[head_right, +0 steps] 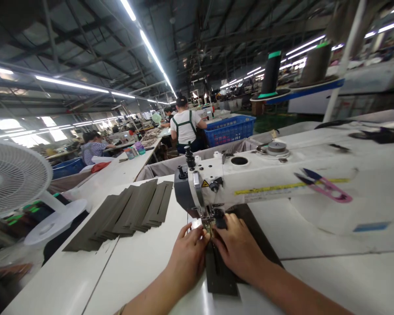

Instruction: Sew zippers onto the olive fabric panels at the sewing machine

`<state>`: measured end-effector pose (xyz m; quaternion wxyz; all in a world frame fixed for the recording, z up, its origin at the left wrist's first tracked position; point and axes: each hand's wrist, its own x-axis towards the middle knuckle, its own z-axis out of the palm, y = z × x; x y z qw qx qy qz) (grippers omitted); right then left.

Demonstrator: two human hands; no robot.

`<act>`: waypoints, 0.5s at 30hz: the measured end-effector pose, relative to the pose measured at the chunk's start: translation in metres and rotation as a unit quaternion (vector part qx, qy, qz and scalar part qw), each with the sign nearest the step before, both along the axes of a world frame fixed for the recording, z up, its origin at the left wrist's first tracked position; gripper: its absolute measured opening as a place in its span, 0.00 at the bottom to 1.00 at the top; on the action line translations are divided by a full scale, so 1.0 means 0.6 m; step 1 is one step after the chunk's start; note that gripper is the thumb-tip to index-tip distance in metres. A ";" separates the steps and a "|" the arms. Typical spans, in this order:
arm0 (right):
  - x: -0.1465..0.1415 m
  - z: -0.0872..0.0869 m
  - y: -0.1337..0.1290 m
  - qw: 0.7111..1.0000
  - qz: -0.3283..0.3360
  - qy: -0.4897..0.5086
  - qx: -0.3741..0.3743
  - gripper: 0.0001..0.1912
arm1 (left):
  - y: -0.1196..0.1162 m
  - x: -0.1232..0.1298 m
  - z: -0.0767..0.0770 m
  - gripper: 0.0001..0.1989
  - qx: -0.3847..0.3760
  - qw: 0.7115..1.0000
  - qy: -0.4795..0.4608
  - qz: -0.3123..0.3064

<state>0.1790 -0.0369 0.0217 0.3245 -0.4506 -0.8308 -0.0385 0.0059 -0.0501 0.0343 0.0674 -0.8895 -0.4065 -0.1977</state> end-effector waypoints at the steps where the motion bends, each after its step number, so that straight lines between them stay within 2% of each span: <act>1: 0.001 -0.003 0.002 1.000 -0.008 0.001 -0.006 0.07 | -0.001 0.000 -0.002 0.14 0.004 1.000 -0.002 0.004; 5: 0.005 -0.011 -0.002 1.000 -0.023 0.005 -0.012 0.05 | -0.001 -0.002 -0.016 0.09 0.033 0.999 -0.015 -0.008; 8: 0.006 -0.017 -0.002 0.999 -0.027 0.001 -0.021 0.08 | 0.001 -0.003 -0.022 0.07 0.035 0.999 -0.014 -0.025; 15: 0.005 -0.023 0.011 0.998 -0.045 -0.003 -0.044 0.10 | 0.013 -0.001 -0.009 0.08 -0.001 0.999 -0.013 -0.040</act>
